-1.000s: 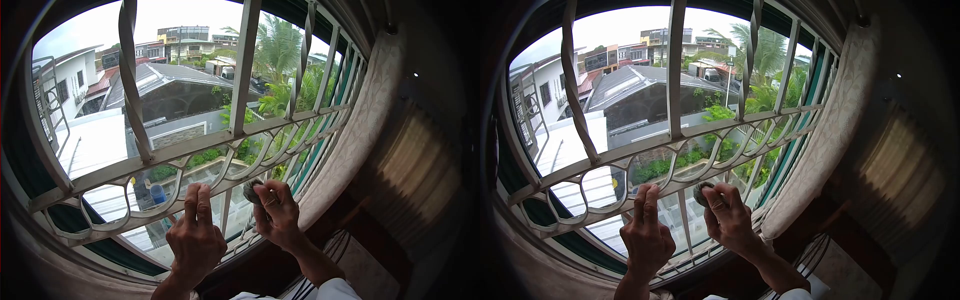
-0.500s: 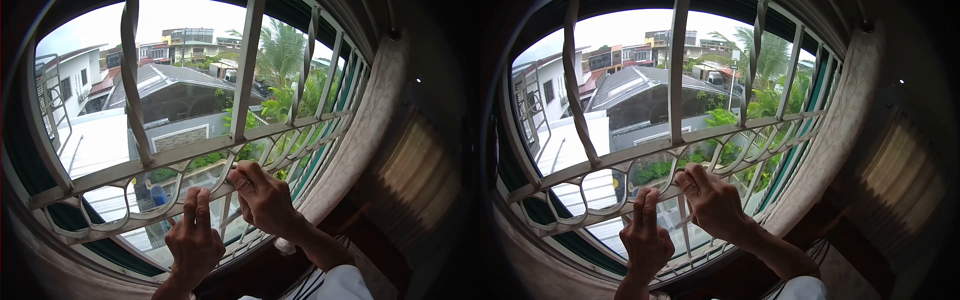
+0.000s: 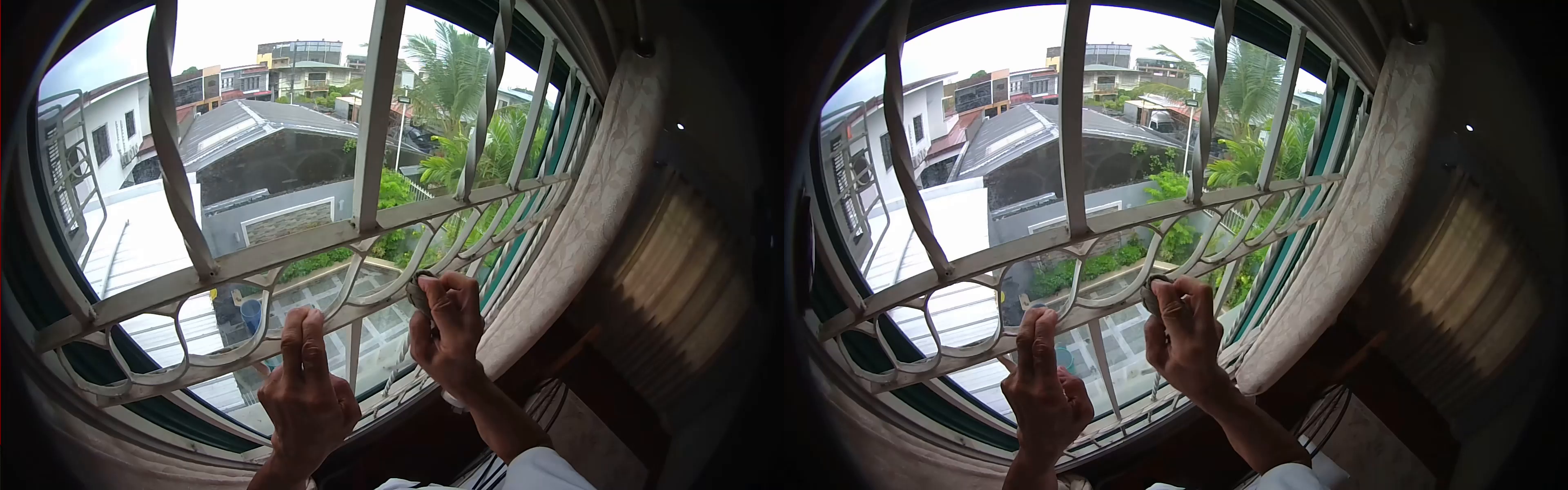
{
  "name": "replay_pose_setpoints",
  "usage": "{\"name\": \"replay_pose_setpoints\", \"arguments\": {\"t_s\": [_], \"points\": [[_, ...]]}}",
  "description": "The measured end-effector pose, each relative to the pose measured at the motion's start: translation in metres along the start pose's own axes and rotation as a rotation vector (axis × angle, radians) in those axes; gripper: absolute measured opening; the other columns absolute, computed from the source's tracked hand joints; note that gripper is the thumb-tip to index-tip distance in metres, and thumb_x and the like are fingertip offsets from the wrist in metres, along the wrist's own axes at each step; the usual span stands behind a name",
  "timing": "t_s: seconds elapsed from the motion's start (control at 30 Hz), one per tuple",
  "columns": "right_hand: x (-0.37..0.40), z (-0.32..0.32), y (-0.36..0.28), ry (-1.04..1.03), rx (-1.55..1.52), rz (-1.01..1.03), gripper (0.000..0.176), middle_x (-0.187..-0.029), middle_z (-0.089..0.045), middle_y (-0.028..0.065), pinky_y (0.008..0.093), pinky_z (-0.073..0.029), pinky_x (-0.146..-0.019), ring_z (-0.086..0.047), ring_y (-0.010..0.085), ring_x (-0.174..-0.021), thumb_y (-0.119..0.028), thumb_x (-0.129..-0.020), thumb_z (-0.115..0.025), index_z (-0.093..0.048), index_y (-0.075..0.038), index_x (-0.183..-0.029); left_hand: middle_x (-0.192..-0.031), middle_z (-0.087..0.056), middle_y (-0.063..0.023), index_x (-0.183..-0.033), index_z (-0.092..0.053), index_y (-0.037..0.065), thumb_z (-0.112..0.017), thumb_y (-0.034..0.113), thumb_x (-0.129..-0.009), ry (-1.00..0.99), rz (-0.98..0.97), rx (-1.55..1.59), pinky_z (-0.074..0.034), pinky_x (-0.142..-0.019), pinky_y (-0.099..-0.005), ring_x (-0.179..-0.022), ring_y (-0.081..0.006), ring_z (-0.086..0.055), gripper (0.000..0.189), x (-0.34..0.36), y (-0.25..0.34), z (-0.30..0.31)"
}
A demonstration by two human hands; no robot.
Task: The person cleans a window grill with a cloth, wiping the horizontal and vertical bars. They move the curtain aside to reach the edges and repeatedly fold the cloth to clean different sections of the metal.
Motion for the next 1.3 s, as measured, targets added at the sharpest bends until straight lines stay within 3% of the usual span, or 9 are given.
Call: {"name": "replay_pose_setpoints", "arguments": {"t_s": [0.2, 0.37, 0.43, 0.63, 0.83, 0.93, 1.07, 1.13, 1.3], "points": [[0.005, 0.004, -0.015, -0.035, -0.335, -0.044, 0.047, -0.108, -0.057, 0.0147, 0.032, -0.052, -0.06, -0.062, 0.0192, -0.068, 0.008, -0.081, -0.068, -0.066, -0.001, -0.128, -0.135, -0.054, -0.0293, -0.141, -0.047, -0.003, -0.046, -0.002, -0.066, 0.013, 0.065, -0.023, -0.063, -0.079, -0.0471, -0.113, -0.0462, -0.066, 0.074, 0.002, 0.005, -0.006], [-0.056, 0.029, 0.029, -0.179, 0.36, 0.198, 0.038, -0.114, -0.059, 0.014, 0.0405, -0.058, -0.063, -0.067, 0.0299, -0.071, -0.005, -0.086, -0.069, -0.064, 0.001, -0.123, -0.137, -0.054, -0.0292, -0.142, -0.047, -0.002, -0.045, -0.003, -0.063, 0.005, 0.073, -0.069, -0.063, -0.077, -0.0453, -0.115, -0.0464, -0.066, 0.079, 0.004, 0.004, -0.001], [-0.059, 0.018, 0.024, -0.281, 0.342, 0.135, 0.033, -0.113, -0.06, 0.0131, 0.0423, -0.059, -0.068, -0.069, 0.0331, -0.079, -0.003, -0.084, -0.067, -0.065, 0.002, -0.117, -0.139, -0.053, -0.0291, -0.143, -0.046, -0.002, -0.046, -0.004, -0.062, 0.007, 0.049, -0.045, -0.064, -0.074, -0.043, -0.113, -0.0459, -0.067, 0.081, 0.003, 0.003, -0.002], [-0.045, 0.005, 0.037, -0.2, -0.388, -0.083, 0.029, -0.105, -0.065, 0.0142, 0.0379, -0.058, -0.073, -0.071, 0.0327, -0.083, 0.005, -0.079, -0.066, -0.071, 0.003, -0.108, -0.139, -0.054, -0.0279, -0.143, -0.047, -0.002, -0.047, -0.007, -0.061, 0.028, 0.041, -0.038, -0.063, -0.062, -0.0371, -0.108, -0.0414, -0.07, 0.082, 0.005, 0.003, -0.002], [-0.056, 0.032, 0.041, -0.329, 0.299, 0.281, 0.039, -0.104, -0.058, 0.0095, 0.0397, -0.057, -0.062, -0.07, 0.0257, -0.076, -0.002, -0.082, -0.071, -0.069, -0.004, -0.121, -0.138, -0.056, -0.0259, -0.144, -0.047, -0.001, -0.048, -0.008, -0.06, 0.032, -0.003, -0.115, -0.062, -0.061, -0.0362, -0.108, -0.0398, -0.07, 0.084, 0.003, 0.0, -0.001], [-0.045, 0.018, 0.028, -0.282, 0.12, 0.087, 0.034, -0.107, -0.059, 0.0123, 0.0394, -0.058, -0.065, -0.07, 0.0308, -0.076, 0.0, -0.084, -0.068, -0.068, -0.002, -0.118, -0.138, -0.056, -0.0263, -0.144, -0.047, 0.0, -0.048, -0.008, -0.061, 0.008, 0.04, -0.085, -0.063, -0.063, -0.0377, -0.107, -0.0402, -0.071, 0.084, 0.006, 0.001, -0.002], [-0.008, 0.02, 0.03, -0.041, -0.239, 0.023, 0.028, -0.105, -0.067, 0.013, 0.0324, -0.056, -0.063, -0.072, 0.0229, -0.073, -0.002, -0.094, -0.065, -0.067, 0.002, -0.121, -0.14, -0.055, -0.0271, -0.145, -0.047, -0.001, -0.048, -0.007, -0.063, 0.033, 0.029, -0.096, -0.065, -0.07, -0.0404, -0.108, -0.0428, -0.07, 0.082, 0.004, 0.005, -0.001], [0.039, 0.015, 0.049, -0.095, -0.949, -0.724, 0.027, -0.098, -0.073, 0.0107, 0.0286, -0.054, -0.062, -0.072, 0.0203, -0.072, -0.008, -0.101, -0.061, -0.066, 0.003, -0.126, -0.141, -0.055, -0.027, -0.145, -0.047, -0.001, -0.048, -0.007, -0.065, 0.061, 0.002, -0.104, -0.065, -0.072, -0.0413, -0.109, -0.0436, -0.07, 0.08, 0.002, 0.003, -0.002], [0.083, 0.011, 0.042, 0.083, -1.408, -0.925, 0.035, -0.112, -0.073, 0.0171, 0.0355, -0.061, -0.073, -0.074, 0.0277, -0.098, -0.017, -0.108, -0.053, -0.061, 0.005, -0.133, -0.122, -0.067, -0.026, -0.127, -0.06, -0.006, -0.059, -0.001, -0.085, 0.277, -0.145, 0.016, -0.063, -0.078, -0.0394, -0.107, -0.0396, -0.072, 0.042, 0.032, 0.028, -0.016]]}}
Point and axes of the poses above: each hand's wrist, its own x-axis away from the middle knuckle, its own z-axis out of the back of the hand, y = z × x, the point moved 4 cm from there along -x, towards the middle knuckle
